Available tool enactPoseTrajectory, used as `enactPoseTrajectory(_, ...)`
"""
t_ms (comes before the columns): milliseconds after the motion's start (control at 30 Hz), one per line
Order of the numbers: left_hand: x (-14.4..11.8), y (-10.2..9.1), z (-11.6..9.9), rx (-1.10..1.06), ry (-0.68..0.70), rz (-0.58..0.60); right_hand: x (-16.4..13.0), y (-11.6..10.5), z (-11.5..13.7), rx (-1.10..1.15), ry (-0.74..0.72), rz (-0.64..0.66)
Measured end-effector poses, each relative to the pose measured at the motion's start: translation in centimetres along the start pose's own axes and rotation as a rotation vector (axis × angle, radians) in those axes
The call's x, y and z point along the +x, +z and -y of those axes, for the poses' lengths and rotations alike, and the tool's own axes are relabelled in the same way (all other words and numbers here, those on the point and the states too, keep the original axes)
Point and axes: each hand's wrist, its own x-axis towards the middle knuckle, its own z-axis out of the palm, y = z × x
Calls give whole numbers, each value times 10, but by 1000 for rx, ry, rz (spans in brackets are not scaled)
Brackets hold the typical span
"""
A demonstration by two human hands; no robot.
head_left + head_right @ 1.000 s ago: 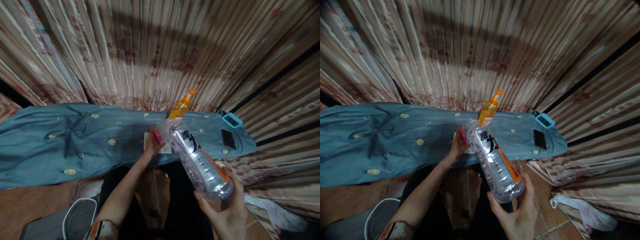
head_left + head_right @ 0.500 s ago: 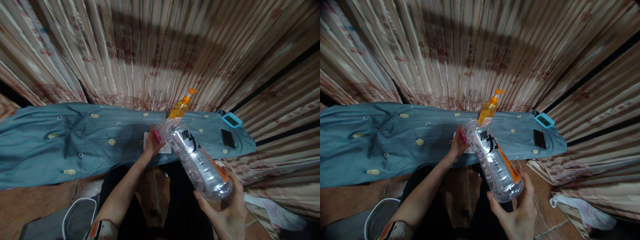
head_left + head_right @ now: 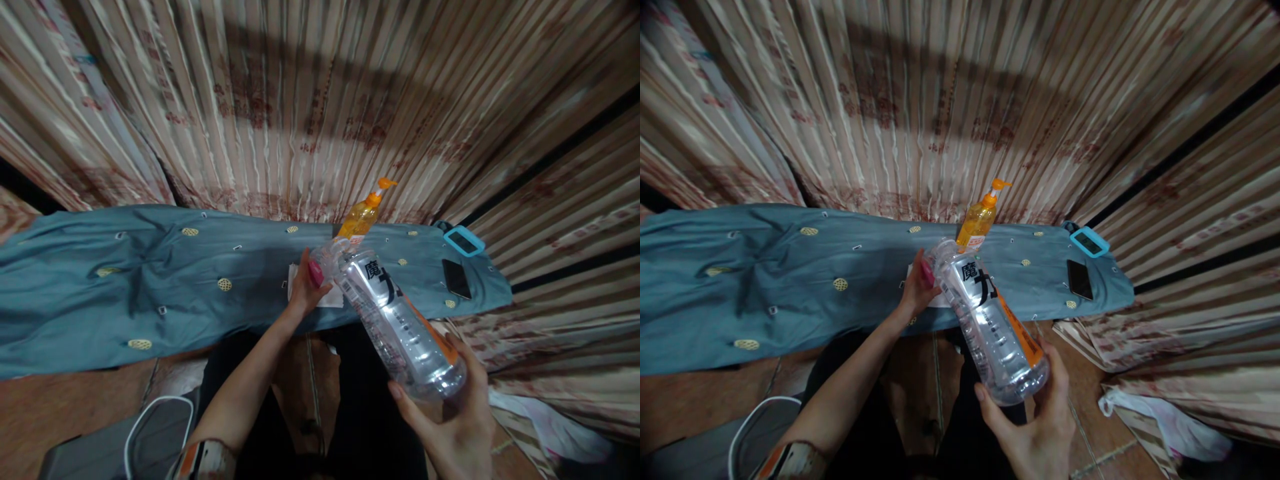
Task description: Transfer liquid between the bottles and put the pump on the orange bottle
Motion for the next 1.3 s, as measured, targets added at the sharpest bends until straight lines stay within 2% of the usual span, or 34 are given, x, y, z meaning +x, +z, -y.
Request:
enactPoseTrajectory(167,0,0,0,2,3,7,-1,0,-1,-21,8,-5)
enactPoseTrajectory(633,0,1,-1,-13,10,-4,0,-5,-11,-61,-102,41)
enactPoseTrajectory(933,0,-1,-4,-8,-10,4,0,-1,-1,4,-22,-5)
enactPoseTrajectory(1300,0,-1,-5,-6,-4,9,0,-2,-5,-40,-41,21)
